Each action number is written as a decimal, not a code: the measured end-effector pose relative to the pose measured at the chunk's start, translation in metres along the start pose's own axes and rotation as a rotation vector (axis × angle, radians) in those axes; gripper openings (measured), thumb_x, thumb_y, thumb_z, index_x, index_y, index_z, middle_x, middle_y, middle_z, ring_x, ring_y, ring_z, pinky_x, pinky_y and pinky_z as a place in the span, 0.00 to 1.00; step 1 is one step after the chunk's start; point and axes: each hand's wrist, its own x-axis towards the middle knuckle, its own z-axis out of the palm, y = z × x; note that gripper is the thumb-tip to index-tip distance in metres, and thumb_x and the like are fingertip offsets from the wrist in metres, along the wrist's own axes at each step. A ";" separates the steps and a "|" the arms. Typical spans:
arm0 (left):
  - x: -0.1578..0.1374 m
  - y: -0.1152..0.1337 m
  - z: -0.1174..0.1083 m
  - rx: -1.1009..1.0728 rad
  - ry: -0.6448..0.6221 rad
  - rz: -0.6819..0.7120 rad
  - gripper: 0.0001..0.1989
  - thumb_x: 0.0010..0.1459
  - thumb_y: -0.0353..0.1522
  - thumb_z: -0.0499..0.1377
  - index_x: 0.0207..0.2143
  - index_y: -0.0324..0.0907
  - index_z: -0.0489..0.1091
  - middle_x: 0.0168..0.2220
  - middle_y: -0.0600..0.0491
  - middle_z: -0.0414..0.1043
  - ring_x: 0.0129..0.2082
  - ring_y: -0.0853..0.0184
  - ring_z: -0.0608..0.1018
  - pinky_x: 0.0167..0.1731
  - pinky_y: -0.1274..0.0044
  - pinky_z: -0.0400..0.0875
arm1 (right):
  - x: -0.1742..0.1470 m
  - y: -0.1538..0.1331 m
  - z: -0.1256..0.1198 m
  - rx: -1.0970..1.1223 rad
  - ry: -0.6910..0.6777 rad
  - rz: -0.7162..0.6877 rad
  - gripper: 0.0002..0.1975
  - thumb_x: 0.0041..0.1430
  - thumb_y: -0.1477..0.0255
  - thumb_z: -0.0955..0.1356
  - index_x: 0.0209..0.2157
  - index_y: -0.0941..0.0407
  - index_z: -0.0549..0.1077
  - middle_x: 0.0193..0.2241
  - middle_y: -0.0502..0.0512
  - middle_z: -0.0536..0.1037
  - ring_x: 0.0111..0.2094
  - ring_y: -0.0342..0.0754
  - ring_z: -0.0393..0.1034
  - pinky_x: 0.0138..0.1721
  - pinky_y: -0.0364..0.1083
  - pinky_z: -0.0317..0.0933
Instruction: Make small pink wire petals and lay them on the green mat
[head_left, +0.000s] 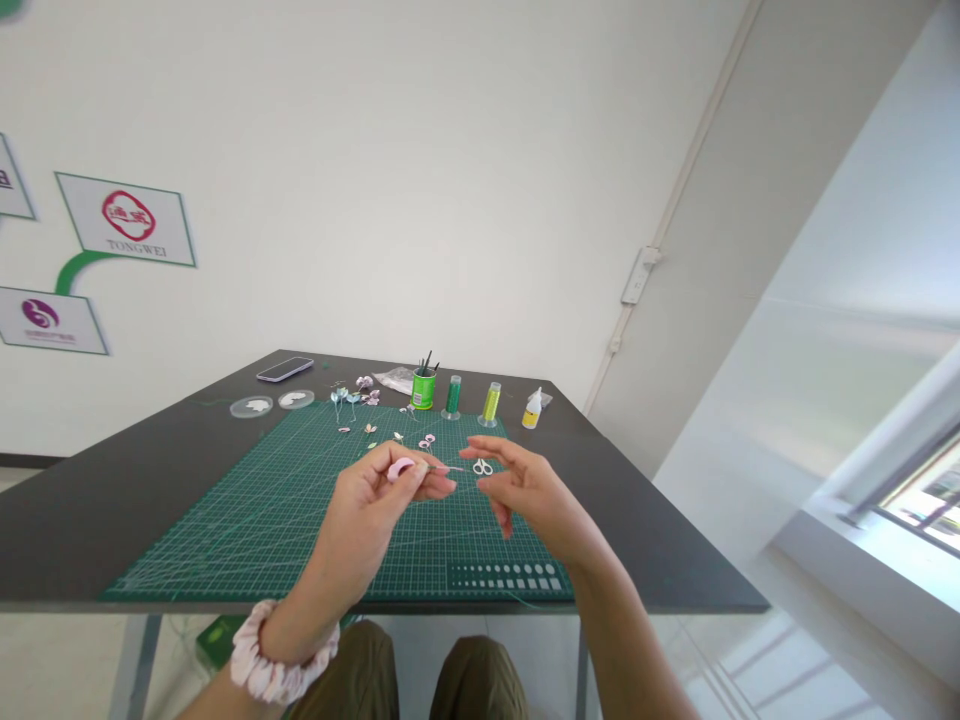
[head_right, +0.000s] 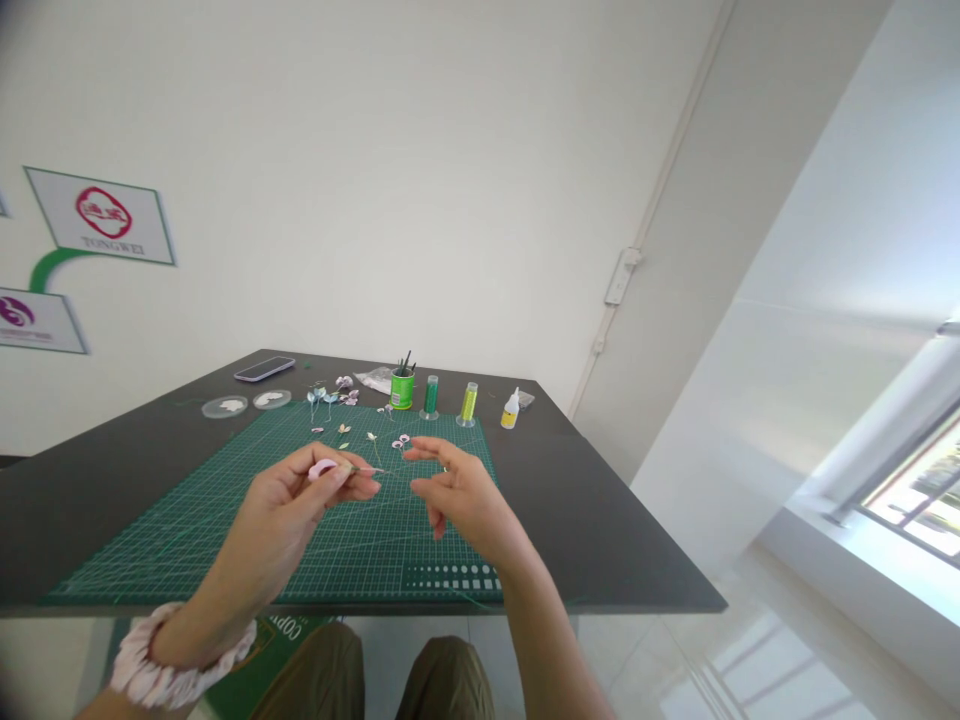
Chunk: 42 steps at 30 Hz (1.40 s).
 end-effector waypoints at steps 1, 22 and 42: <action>0.001 -0.001 0.001 -0.003 0.002 0.000 0.08 0.53 0.34 0.65 0.26 0.39 0.73 0.30 0.54 0.78 0.29 0.71 0.81 0.34 0.81 0.77 | -0.003 -0.003 0.005 0.057 0.003 -0.014 0.22 0.54 0.74 0.68 0.51 0.55 0.68 0.49 0.59 0.74 0.14 0.32 0.60 0.13 0.38 0.61; 0.008 -0.017 0.000 0.327 0.164 0.226 0.08 0.55 0.34 0.58 0.26 0.41 0.71 0.29 0.52 0.78 0.29 0.68 0.78 0.34 0.78 0.73 | -0.009 0.027 0.080 -0.522 0.319 -0.411 0.11 0.67 0.72 0.56 0.41 0.59 0.67 0.21 0.50 0.72 0.17 0.41 0.61 0.18 0.40 0.48; 0.002 -0.015 -0.007 0.925 0.110 0.815 0.07 0.59 0.24 0.54 0.31 0.41 0.70 0.35 0.50 0.74 0.36 0.69 0.78 0.37 0.79 0.73 | -0.008 -0.039 0.036 -0.981 0.191 -0.511 0.11 0.63 0.78 0.61 0.27 0.58 0.70 0.20 0.50 0.71 0.20 0.41 0.60 0.24 0.42 0.48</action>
